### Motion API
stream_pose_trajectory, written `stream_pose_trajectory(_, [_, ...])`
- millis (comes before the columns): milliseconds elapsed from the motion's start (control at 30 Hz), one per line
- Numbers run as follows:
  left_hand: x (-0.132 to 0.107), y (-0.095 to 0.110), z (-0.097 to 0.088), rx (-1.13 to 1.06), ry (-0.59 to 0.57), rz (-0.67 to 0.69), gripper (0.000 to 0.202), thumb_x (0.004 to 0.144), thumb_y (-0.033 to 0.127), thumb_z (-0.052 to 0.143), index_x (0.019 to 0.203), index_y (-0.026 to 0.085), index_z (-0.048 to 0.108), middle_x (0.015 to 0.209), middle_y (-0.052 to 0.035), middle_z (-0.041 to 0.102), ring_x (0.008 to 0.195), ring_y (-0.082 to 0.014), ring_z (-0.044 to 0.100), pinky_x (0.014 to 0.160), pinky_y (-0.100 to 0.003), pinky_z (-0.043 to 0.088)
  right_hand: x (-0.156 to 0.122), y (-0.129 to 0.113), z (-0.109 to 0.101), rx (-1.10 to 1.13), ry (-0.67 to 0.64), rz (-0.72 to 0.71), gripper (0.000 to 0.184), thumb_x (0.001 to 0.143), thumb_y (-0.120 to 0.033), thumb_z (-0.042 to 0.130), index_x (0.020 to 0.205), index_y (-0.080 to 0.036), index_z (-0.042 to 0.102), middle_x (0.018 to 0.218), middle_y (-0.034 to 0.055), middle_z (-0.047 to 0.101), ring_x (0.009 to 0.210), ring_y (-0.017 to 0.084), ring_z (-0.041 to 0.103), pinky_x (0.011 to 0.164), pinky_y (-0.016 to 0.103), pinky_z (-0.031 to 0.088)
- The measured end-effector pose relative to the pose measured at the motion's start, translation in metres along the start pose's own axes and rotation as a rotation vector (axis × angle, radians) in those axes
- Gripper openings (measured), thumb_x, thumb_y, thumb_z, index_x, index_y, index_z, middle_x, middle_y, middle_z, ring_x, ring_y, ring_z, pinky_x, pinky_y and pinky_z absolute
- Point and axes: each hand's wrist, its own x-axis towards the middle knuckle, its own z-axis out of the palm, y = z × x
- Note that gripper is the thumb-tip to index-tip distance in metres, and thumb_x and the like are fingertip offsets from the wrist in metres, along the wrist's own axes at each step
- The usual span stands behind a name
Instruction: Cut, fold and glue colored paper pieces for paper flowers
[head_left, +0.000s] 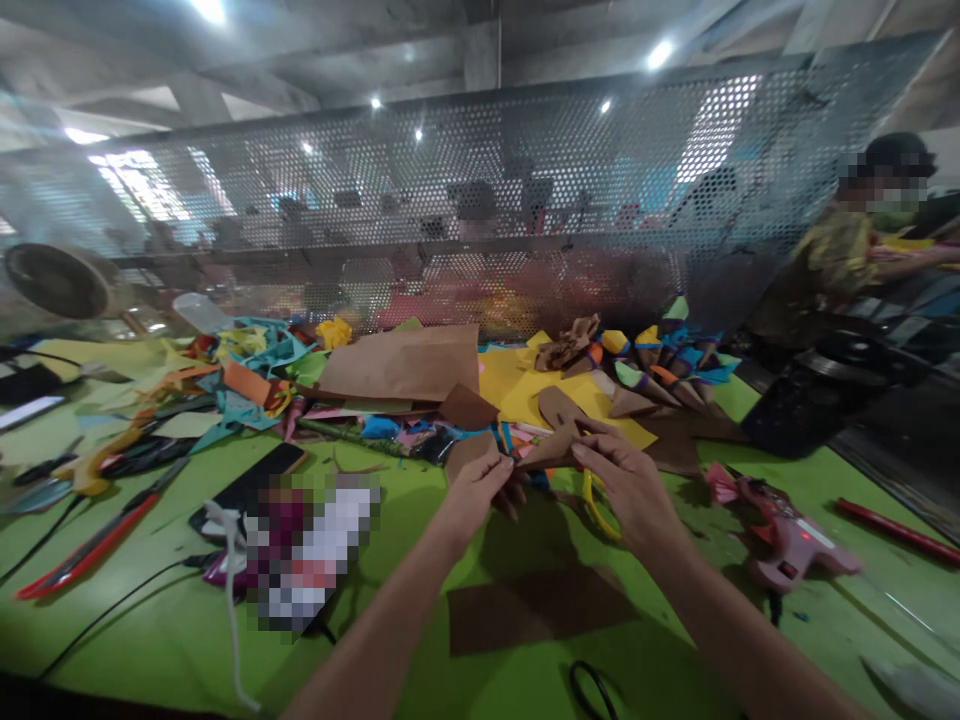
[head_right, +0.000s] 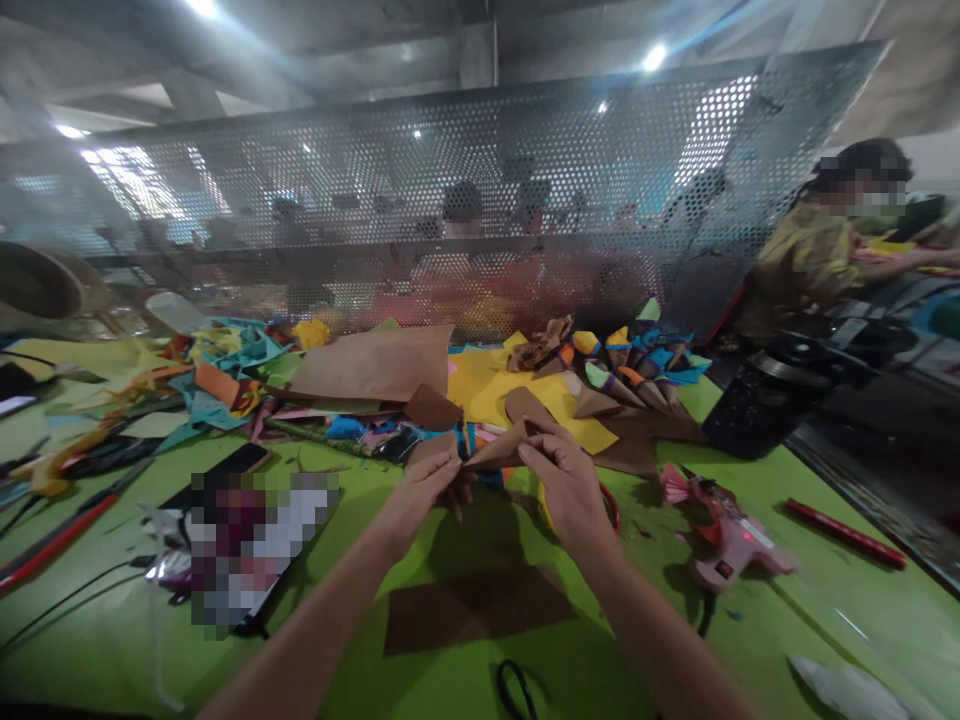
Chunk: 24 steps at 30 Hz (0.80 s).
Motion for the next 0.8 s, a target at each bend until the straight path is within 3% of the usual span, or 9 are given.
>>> stream_pose_trajectory(367, [0.0039,-0.0060,-0.0022,0.111,-0.021,-0.019,0.053,0.071,0.067,0.067,0.073,0.015,0.061,0.056,-0.0004,0.059,0.044,-0.0111,0.051,0.041,-0.022,0.041,-0.0025,-0.0035,-0.0004,0.033,-0.003,-0.009,0.016,0.074,-0.036,0.069,0.068,-0.022,0.072,0.123,0.0098,0.060,0.123,0.031,0.052,0.104,0.043,0.038])
stream_pose_trajectory(600, [0.0018,-0.0032,-0.0011,0.107,-0.029,-0.029,0.048,0.072,0.063,0.068,0.072,0.015,0.061,0.057,-0.0010,0.060,0.045,-0.0107,0.051,0.041,-0.021,0.040,-0.0019,-0.0039,-0.0008,-0.058,0.026,-0.063,0.019,0.077,-0.038,0.067,0.067,-0.022,0.068,0.122,0.0104,0.060,0.120,0.030,0.053,0.104,0.045,0.038])
stream_pose_trajectory(800, [-0.0015,-0.0002,-0.0044,0.089,-0.038,-0.052,0.042,0.078,0.059,0.065,0.076,0.017,0.067,0.067,-0.0023,0.065,0.061,-0.0153,0.057,0.053,-0.025,0.046,-0.0028,-0.0060,-0.0017,-0.178,-0.015,-0.133,0.018,0.079,-0.035,0.065,0.068,-0.022,0.069,0.120,0.0103,0.062,0.116,0.029,0.055,0.099,0.042,0.042])
